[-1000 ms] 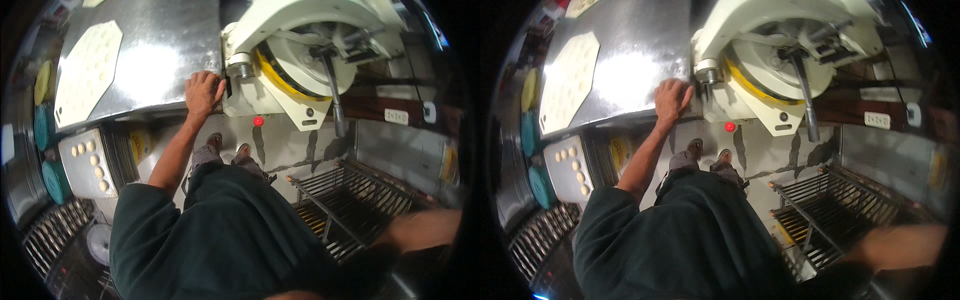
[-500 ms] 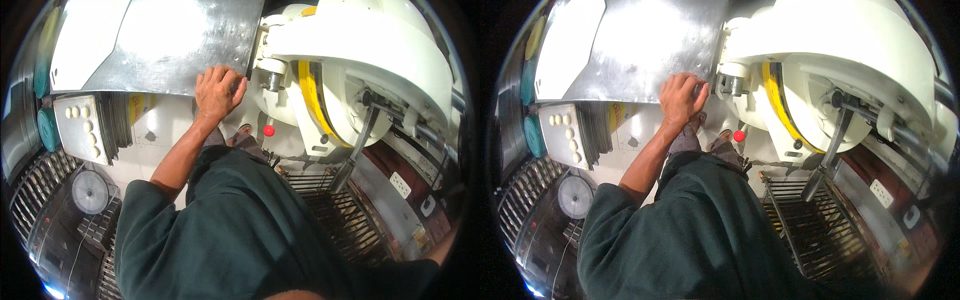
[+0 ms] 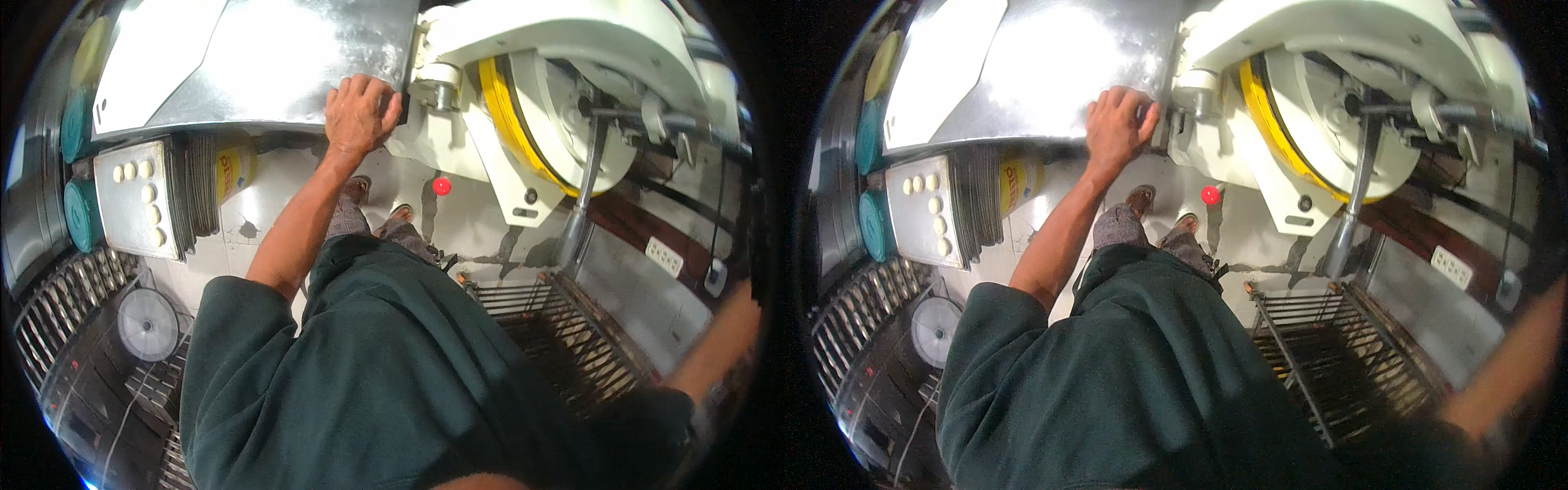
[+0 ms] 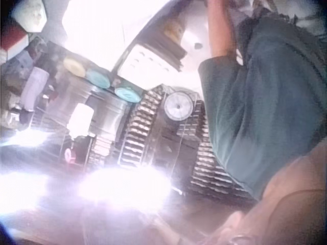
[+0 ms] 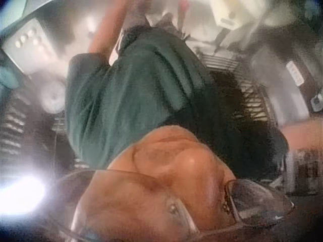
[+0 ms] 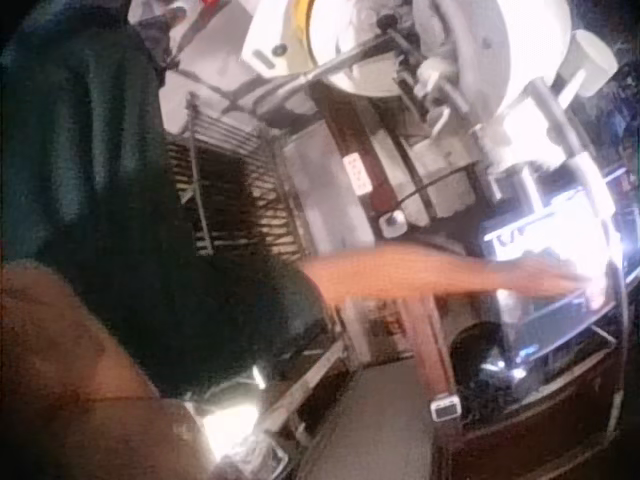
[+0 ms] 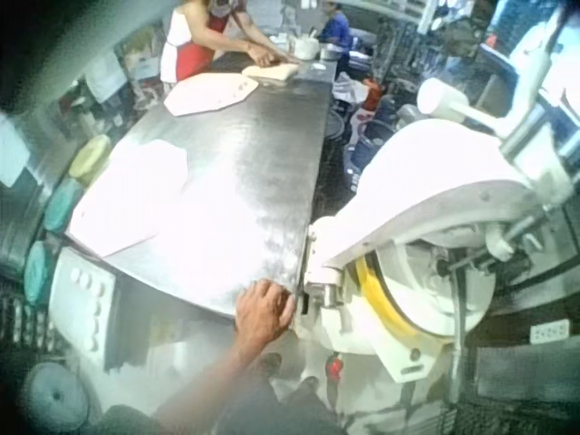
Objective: The person places small dough rounds onto a template and uses a mechanical dough divider to cut and shape them before arranging the pieces on a baking tray and placing the tray into a rack.
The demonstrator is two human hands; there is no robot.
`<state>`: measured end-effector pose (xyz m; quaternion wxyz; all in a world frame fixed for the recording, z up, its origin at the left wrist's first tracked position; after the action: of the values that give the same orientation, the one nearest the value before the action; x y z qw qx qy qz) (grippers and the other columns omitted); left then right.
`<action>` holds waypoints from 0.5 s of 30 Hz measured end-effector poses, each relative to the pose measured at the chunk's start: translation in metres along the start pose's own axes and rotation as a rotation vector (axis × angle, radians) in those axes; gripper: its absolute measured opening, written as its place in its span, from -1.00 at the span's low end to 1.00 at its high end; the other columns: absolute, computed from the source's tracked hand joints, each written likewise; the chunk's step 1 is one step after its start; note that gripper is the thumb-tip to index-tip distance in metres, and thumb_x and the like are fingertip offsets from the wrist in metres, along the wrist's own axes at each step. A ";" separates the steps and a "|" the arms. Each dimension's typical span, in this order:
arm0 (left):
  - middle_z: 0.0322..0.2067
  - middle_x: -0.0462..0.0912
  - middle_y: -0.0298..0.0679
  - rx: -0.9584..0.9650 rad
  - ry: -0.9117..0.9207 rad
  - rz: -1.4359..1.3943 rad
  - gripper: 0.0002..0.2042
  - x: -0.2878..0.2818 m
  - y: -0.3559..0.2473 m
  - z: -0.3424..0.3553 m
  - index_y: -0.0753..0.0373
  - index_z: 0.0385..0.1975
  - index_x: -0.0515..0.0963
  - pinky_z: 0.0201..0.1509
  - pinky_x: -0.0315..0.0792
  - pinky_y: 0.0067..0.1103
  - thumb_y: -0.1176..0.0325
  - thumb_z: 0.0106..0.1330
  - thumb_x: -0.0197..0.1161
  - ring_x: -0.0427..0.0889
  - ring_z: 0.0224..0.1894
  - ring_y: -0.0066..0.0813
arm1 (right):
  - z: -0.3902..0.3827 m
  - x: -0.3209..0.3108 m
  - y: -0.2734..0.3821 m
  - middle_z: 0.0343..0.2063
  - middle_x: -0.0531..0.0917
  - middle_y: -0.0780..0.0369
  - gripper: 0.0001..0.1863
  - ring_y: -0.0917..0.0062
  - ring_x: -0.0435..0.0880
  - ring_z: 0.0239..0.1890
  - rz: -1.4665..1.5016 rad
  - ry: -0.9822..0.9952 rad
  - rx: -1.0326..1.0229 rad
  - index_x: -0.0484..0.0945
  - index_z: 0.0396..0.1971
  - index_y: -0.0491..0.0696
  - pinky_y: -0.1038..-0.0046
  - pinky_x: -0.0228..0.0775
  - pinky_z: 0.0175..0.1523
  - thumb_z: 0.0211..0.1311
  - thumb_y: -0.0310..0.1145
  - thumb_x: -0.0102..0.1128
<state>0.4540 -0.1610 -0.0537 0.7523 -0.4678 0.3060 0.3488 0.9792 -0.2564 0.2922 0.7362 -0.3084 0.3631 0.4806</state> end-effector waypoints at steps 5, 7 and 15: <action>-0.28 0.59 -0.28 0.016 0.011 0.040 -0.79 -0.002 -0.001 -0.010 0.09 -0.31 0.63 -0.04 0.35 -0.32 0.10 0.28 0.38 0.57 -0.14 -0.24 | -0.173 -0.007 -0.012 -0.37 0.64 0.19 -0.66 0.49 0.60 -0.30 0.313 -0.254 0.349 0.57 -0.12 -0.14 0.33 0.48 0.05 0.52 -0.19 -0.09; -0.29 0.59 -0.26 0.017 0.042 0.044 -0.78 -0.002 -0.005 -0.012 0.10 -0.33 0.61 -0.03 0.35 -0.31 0.10 0.29 0.37 0.56 -0.15 -0.21 | -0.326 0.095 -0.026 -0.27 0.66 0.16 -0.69 0.44 0.64 -0.18 0.818 -0.025 0.824 0.52 0.00 -0.17 0.28 0.47 0.16 0.49 -0.25 -0.01; -0.42 0.57 -0.18 0.125 0.071 -0.085 -0.70 0.004 -0.004 -0.005 0.18 -0.24 0.63 -0.05 0.41 -0.25 0.05 0.31 0.38 0.56 -0.27 -0.16 | -0.402 0.269 0.125 -0.49 0.35 0.26 -0.60 0.43 0.36 -0.41 2.040 -0.012 1.577 0.32 -0.32 0.00 0.22 0.37 -0.18 0.63 0.00 -0.18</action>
<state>0.4588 -0.1658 -0.0571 0.7828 -0.4446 0.3335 0.2799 0.8407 -0.4055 -0.1644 0.0222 0.6249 0.6143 0.4812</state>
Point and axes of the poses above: each hand's wrist, its own z-axis towards the middle knuckle, its own x-axis out of the palm, y = z × x, the point moved 4 cm from there along z, towards the middle knuckle
